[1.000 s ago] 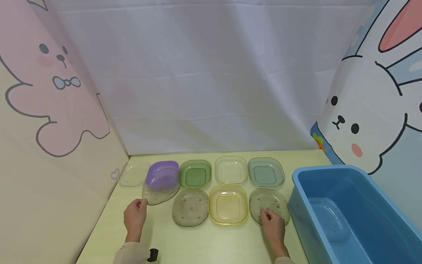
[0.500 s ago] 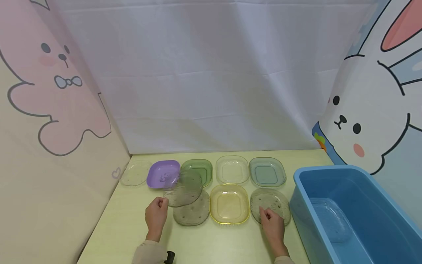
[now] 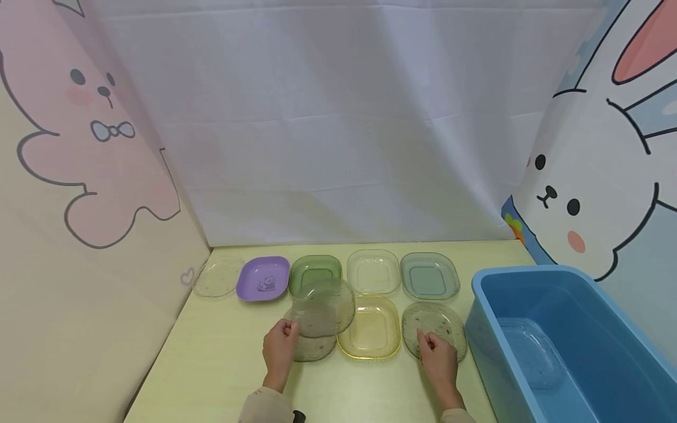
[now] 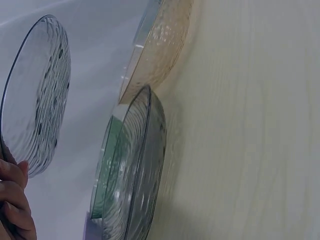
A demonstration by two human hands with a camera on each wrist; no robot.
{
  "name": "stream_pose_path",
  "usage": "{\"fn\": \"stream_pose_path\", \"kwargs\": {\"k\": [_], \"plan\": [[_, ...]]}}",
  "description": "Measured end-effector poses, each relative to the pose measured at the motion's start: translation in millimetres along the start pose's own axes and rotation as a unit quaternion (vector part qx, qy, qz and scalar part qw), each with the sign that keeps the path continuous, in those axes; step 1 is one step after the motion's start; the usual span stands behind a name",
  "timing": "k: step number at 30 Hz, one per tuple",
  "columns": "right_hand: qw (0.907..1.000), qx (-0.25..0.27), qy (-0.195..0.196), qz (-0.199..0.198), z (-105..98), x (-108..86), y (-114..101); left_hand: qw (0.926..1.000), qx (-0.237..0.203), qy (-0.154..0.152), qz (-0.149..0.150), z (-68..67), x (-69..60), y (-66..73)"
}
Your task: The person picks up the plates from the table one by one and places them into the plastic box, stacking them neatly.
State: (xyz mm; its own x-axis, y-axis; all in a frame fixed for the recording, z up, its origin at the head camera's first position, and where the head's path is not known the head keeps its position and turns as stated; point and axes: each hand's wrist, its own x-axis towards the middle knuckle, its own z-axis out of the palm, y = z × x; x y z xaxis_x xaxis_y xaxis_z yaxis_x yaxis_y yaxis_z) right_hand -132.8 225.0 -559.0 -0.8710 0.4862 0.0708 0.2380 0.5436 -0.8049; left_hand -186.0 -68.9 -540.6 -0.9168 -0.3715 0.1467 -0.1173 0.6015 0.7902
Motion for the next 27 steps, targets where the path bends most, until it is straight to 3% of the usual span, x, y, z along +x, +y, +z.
{"fn": "stream_pose_path", "kwargs": {"k": [5, 12, 19, 23, 27], "plan": [[1.0000, 0.002, -0.001, -0.003, 0, -0.6, -3, 0.9997, -0.016, -0.002, 0.021, 9.7, -10.7, 9.4], [0.9999, 0.001, 0.003, -0.013, 1, 2.2, -4, 0.9976, -0.037, 0.025, 0.053, 20.6, -20.4, 15.8], [0.9965, 0.053, 0.030, -0.057, 8, 1.0, -12, 0.9939, -0.059, 0.038, 0.085, 30.9, -32.3, 16.2], [0.9941, 0.087, 0.015, -0.063, 12, -0.8, -20, 0.9935, -0.060, 0.035, 0.090, 34.2, -35.5, 16.9], [0.9942, 0.099, -0.018, -0.038, 15, -1.6, -28, 0.9934, -0.061, 0.031, 0.092, 34.3, -36.7, 18.6]]}}
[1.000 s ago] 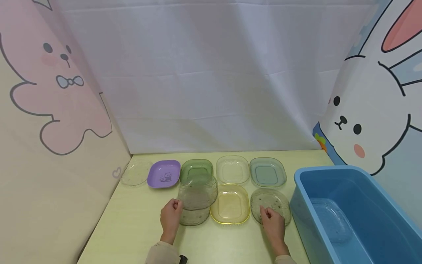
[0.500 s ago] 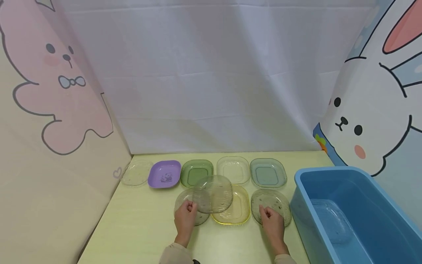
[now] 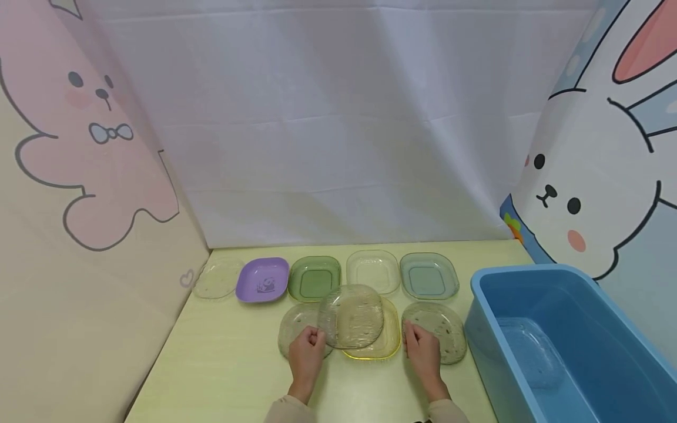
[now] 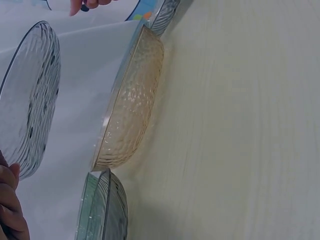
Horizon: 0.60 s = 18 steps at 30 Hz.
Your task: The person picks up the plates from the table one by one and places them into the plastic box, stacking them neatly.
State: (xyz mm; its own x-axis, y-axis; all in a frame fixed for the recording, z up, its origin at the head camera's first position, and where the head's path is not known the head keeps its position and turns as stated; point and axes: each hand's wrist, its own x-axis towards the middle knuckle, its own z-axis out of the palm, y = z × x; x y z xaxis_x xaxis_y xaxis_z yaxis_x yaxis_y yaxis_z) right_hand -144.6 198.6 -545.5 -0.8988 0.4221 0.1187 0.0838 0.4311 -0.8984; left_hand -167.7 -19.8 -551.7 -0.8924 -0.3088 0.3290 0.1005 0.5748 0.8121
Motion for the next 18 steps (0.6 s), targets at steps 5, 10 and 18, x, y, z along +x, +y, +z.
{"fn": "stream_pose_path", "kwargs": {"k": [5, 10, 18], "plan": [[0.9974, 0.010, -0.065, 0.028, 6, -0.3, -9, 1.0000, 0.005, -0.001, -0.002, -0.4, 0.5, 1.3], [0.9933, -0.013, -0.110, 0.033, 11, -2.3, -18, 0.9998, 0.009, 0.006, 0.013, 1.4, 1.7, -0.4], [0.9920, -0.037, -0.119, 0.022, 19, -5.6, -22, 0.9990, 0.015, 0.025, 0.034, 2.4, 2.1, 2.4]]}}
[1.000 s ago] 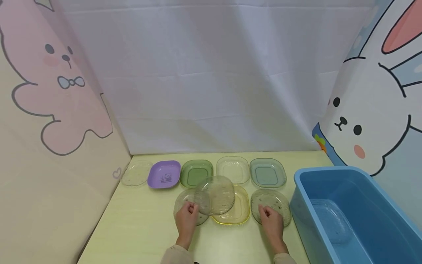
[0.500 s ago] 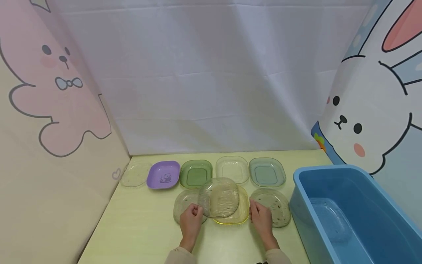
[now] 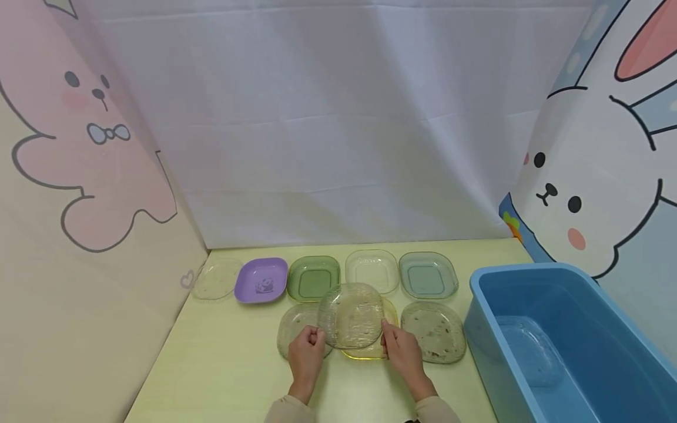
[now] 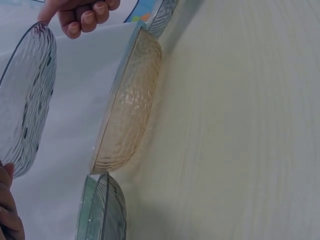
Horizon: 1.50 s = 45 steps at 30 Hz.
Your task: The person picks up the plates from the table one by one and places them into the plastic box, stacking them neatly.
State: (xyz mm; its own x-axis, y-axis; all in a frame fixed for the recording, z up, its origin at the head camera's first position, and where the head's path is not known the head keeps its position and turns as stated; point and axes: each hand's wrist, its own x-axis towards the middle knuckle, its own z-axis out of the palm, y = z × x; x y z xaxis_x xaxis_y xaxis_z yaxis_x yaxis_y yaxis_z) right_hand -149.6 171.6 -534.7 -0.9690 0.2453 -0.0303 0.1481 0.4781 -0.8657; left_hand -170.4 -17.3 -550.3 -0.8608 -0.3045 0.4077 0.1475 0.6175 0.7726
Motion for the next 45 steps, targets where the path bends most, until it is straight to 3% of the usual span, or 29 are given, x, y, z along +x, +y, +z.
{"fn": "stream_pose_path", "kwargs": {"k": [17, 25, 39, 45], "plan": [[0.9990, 0.010, 0.021, -0.039, 6, -3.5, -5, 0.9997, -0.006, 0.023, -0.001, 1.6, -6.0, 3.4], [0.9971, -0.022, 0.034, -0.064, 7, -3.0, -5, 0.9995, -0.019, 0.024, 0.002, 0.8, -5.3, 2.5], [0.9940, -0.079, 0.031, -0.069, 5, -0.7, -9, 0.9991, -0.016, -0.032, -0.023, -5.0, -2.9, 0.1], [0.9921, -0.112, 0.037, -0.042, 0, 9.4, -8, 0.9985, -0.012, -0.046, -0.027, -8.8, 0.8, -1.6]]}}
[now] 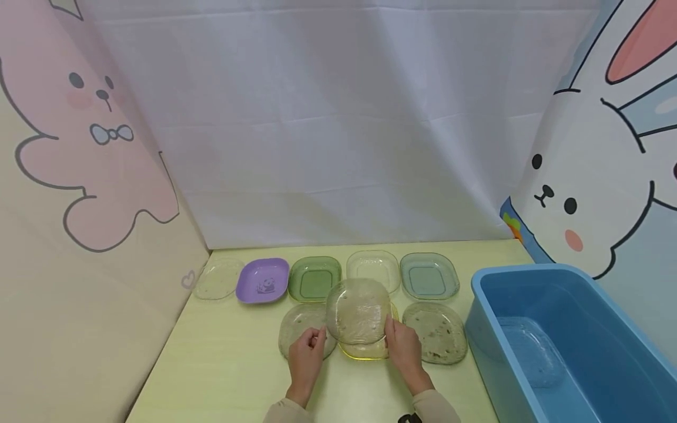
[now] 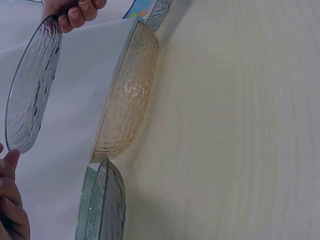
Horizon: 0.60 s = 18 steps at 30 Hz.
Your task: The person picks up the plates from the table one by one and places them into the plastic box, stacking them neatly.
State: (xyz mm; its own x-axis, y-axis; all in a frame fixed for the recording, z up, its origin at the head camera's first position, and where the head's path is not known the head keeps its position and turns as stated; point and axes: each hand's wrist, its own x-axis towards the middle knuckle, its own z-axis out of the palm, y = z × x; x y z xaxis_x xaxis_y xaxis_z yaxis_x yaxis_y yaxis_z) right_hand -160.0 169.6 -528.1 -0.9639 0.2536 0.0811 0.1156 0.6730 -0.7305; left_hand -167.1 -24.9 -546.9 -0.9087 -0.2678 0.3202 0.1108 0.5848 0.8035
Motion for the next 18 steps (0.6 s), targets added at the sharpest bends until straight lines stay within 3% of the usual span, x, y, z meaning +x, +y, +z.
{"fn": "stream_pose_path", "kwargs": {"k": [11, 18], "plan": [[0.9994, -0.026, 0.011, -0.019, -23, 22.8, -8, 0.9990, 0.022, 0.015, -0.036, -12.3, 11.0, -8.8], [0.9972, -0.049, 0.006, -0.057, -37, 39.4, -23, 0.9982, 0.027, 0.029, -0.046, -17.3, 17.5, -11.9]]}}
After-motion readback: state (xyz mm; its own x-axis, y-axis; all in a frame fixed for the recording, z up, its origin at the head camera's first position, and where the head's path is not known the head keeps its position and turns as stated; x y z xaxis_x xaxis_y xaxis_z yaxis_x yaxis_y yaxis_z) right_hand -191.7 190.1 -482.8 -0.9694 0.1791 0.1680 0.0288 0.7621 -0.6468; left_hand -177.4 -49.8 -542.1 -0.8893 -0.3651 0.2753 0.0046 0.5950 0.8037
